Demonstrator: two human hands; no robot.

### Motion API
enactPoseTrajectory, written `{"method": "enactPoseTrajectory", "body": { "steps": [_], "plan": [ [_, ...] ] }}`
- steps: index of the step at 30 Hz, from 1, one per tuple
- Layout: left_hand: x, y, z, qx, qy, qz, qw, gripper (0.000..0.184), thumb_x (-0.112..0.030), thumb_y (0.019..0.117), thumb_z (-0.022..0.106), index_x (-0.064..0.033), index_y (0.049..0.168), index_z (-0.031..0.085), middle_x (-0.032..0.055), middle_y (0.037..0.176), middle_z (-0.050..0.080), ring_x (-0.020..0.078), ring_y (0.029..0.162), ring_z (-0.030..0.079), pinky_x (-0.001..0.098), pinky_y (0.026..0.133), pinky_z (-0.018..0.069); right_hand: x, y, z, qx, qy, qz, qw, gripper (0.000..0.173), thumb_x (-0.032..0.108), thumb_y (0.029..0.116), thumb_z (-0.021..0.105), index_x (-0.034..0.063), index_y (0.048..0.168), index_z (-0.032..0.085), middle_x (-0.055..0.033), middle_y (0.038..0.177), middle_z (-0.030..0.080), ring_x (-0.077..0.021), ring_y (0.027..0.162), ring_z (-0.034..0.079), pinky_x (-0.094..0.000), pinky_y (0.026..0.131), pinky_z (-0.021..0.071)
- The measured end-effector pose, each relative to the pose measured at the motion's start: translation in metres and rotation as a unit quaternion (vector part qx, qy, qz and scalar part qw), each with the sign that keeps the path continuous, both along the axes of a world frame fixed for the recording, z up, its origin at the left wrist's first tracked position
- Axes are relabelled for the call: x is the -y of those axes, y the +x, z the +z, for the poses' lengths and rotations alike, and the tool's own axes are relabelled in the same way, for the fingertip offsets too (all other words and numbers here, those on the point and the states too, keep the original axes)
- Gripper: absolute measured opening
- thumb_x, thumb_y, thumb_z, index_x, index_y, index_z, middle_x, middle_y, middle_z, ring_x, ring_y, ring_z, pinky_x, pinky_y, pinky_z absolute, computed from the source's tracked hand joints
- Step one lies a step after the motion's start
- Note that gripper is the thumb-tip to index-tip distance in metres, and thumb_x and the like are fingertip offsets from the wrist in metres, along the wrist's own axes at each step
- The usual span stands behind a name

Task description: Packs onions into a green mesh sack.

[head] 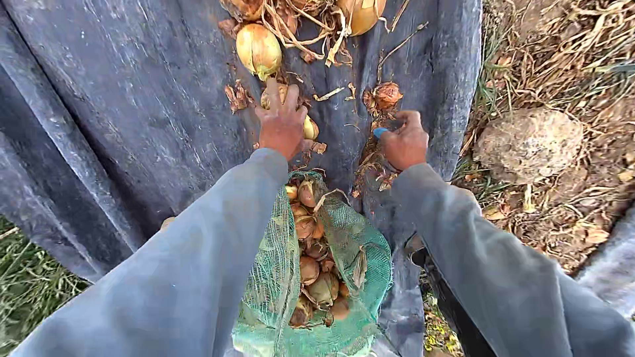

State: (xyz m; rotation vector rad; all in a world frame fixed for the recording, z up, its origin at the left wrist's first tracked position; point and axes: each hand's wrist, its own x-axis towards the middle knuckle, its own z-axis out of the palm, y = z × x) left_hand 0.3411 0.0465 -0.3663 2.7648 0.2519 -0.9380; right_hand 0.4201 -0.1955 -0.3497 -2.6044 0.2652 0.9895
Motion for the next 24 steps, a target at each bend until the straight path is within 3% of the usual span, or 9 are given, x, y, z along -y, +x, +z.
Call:
{"method": "enactPoseTrajectory", "body": {
  "steps": [2, 5, 8, 10, 13, 16, 18, 21, 24],
  "plan": [
    [-0.001, 0.009, 0.003, -0.030, 0.015, 0.021, 0.999, 0.079, -0.065, 0.0733, 0.080, -0.0148, 0.133, 0.066, 0.0149, 0.168, 0.024, 0.0505, 0.154, 0.012, 0.0741, 0.094, 0.0460, -0.012, 0.045, -0.009, -0.022, -0.013, 0.073, 0.997, 0.077, 0.024, 0.0879, 0.073, 0.0254, 0.157, 0.039, -0.0249, 0.122, 0.068, -0.0461, 0.111, 0.066, -0.0681, 0.090, 0.0506],
    [-0.005, 0.030, 0.010, -0.086, 0.007, 0.059, 0.995, 0.074, -0.057, 0.0709, 0.084, -0.0171, 0.131, 0.068, 0.0148, 0.166, 0.024, 0.0492, 0.153, 0.015, 0.0711, 0.091, 0.0503, -0.031, 0.076, -0.017, -0.050, -0.011, 0.160, 0.986, 0.062, 0.018, 0.0838, 0.074, 0.0188, 0.143, 0.054, -0.0277, 0.121, 0.068, -0.0498, 0.113, 0.065, -0.0725, 0.089, 0.0492],
    [-0.023, 0.029, 0.022, -0.134, -0.116, 0.117, 0.977, 0.071, -0.056, 0.0707, 0.087, -0.0187, 0.129, 0.069, 0.0201, 0.157, 0.038, 0.0494, 0.143, 0.035, 0.0693, 0.097, 0.0491, -0.045, 0.041, 0.014, -0.076, 0.164, 0.001, 0.983, 0.047, 0.012, 0.0930, 0.065, 0.0144, 0.139, 0.056, -0.0156, 0.109, 0.069, -0.0277, 0.077, 0.068, -0.0478, 0.062, 0.0577],
    [-0.020, -0.004, 0.045, -0.157, -0.310, 0.204, 0.915, 0.059, -0.039, 0.0753, 0.090, -0.0117, 0.124, 0.070, 0.0255, 0.146, 0.047, 0.0444, 0.126, 0.053, 0.0654, 0.096, 0.0497, -0.049, -0.015, 0.063, -0.148, 0.324, -0.168, 0.919, 0.041, 0.010, 0.1003, 0.056, 0.0162, 0.141, 0.054, -0.0122, 0.104, 0.068, -0.0230, 0.064, 0.067, -0.0408, 0.051, 0.0585],
    [0.007, -0.095, 0.102, -0.228, -0.459, 0.301, 0.804, 0.060, -0.026, 0.0747, 0.090, -0.0115, 0.127, 0.066, 0.0215, 0.146, 0.048, 0.0385, 0.124, 0.056, 0.0595, 0.097, 0.0523, -0.032, -0.113, 0.136, -0.256, 0.376, -0.201, 0.868, 0.046, 0.011, 0.0955, 0.059, 0.0193, 0.140, 0.055, -0.0119, 0.109, 0.068, -0.0228, 0.079, 0.068, -0.0411, 0.066, 0.0602],
    [0.040, -0.198, 0.162, -0.334, -0.363, 0.183, 0.850, 0.070, -0.026, 0.0848, 0.082, -0.0093, 0.147, 0.054, 0.0230, 0.161, 0.035, 0.0434, 0.151, 0.029, 0.0622, 0.119, 0.0328, -0.007, -0.182, 0.183, -0.358, 0.229, 0.065, 0.903, 0.064, 0.024, 0.0930, 0.069, 0.0106, 0.152, 0.048, -0.0174, 0.146, 0.055, -0.0291, 0.132, 0.056, -0.0483, 0.108, 0.0487],
    [0.060, -0.249, 0.208, -0.303, -0.272, 0.065, 0.911, 0.062, -0.016, 0.0932, 0.070, -0.0081, 0.151, 0.051, 0.0245, 0.166, 0.027, 0.0452, 0.156, 0.016, 0.0601, 0.124, 0.0264, 0.003, -0.228, 0.216, -0.238, 0.111, 0.277, 0.924, 0.070, 0.025, 0.0868, 0.075, 0.0114, 0.151, 0.051, -0.0205, 0.151, 0.051, -0.0397, 0.139, 0.049, -0.0572, 0.110, 0.0452],
    [0.076, -0.314, 0.239, 0.031, -0.137, -0.014, 0.990, 0.064, -0.006, 0.0781, 0.079, -0.0195, 0.139, 0.065, 0.0195, 0.148, 0.057, 0.0414, 0.140, 0.051, 0.0611, 0.112, 0.0436, 0.024, -0.258, 0.228, 0.036, 0.044, 0.368, 0.928, 0.078, 0.004, 0.0664, 0.084, 0.0101, 0.141, 0.062, -0.0245, 0.142, 0.059, -0.0472, 0.127, 0.060, -0.0656, 0.096, 0.0513],
    [0.060, -0.322, 0.249, 0.019, -0.018, 0.023, 0.999, 0.095, -0.016, 0.0650, 0.093, -0.0183, 0.151, 0.054, 0.0241, 0.154, 0.049, 0.0468, 0.141, 0.048, 0.0755, 0.109, 0.0355, 0.030, -0.221, 0.236, -0.240, -0.120, 0.315, 0.910, 0.078, 0.004, 0.0923, 0.065, 0.0012, 0.161, 0.028, -0.0312, 0.154, 0.043, -0.0500, 0.138, 0.048, -0.0667, 0.105, 0.0454]
  ]
}}
